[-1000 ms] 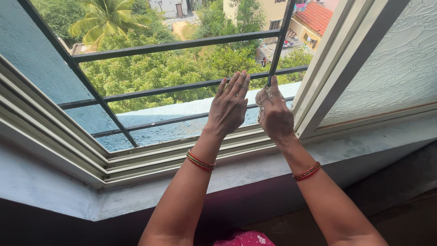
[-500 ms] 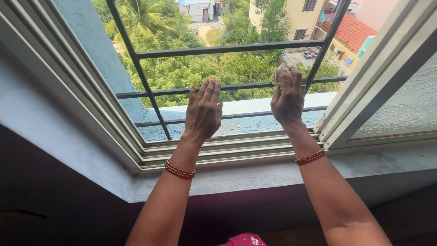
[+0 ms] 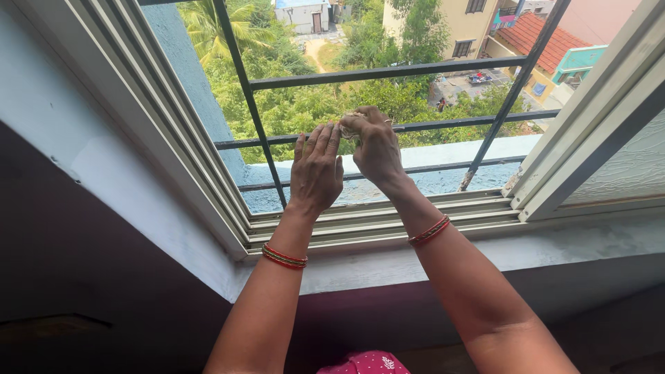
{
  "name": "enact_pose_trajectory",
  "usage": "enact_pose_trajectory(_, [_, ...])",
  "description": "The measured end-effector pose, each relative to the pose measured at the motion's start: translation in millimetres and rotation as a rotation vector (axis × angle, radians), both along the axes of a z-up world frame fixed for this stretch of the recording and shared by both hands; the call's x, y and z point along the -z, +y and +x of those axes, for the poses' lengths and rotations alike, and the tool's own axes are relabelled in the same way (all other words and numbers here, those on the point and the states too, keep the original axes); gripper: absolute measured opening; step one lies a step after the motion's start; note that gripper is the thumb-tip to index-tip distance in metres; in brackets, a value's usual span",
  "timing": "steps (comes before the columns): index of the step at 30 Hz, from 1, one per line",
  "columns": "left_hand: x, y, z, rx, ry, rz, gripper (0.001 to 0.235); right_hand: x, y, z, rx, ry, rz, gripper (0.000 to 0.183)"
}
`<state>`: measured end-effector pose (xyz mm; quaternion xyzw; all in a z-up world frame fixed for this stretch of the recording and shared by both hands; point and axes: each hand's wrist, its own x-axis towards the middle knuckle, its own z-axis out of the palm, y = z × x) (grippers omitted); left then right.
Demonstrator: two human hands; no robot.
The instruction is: The person wipes the metal security bars and the window frame using a cloth. They systematically clean the horizontal and vertical bars and the surrounding frame from a first-person perspective.
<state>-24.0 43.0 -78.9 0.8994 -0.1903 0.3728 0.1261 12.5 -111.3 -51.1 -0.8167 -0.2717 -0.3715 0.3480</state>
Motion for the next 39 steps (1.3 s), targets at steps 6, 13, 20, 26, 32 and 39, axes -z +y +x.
enact_pose_trajectory(6, [2.6,3.9,-2.0,0.023,-0.005,-0.01,0.065,-3.5,-37.1,11.5,-0.281,0.111,0.624,0.044])
enact_pose_trajectory(13, [4.8,-2.1,1.3,0.029,-0.027,-0.04,0.065,7.6,-39.6,-8.6,0.261,-0.139,-0.153,0.043])
enact_pose_trajectory(20, [7.0,3.4,5.9,0.107,-0.101,-0.089,0.057,8.9,21.0,-23.0,0.26,-0.279,-0.267,0.038])
enact_pose_trajectory(26, [5.8,12.0,1.9,0.062,-0.052,-0.018,0.068,11.2,-10.6,-19.4,0.318,-0.296,-0.336,0.035])
enact_pose_trajectory(32, [2.9,17.8,-3.9,0.073,-0.056,-0.027,0.066,16.3,-45.9,-15.5,0.41,-0.211,-0.196,0.024])
enact_pose_trajectory(39, [3.7,18.5,-2.1,0.065,-0.03,-0.017,0.064,20.7,9.3,-12.7,0.386,-0.231,-0.164,0.023])
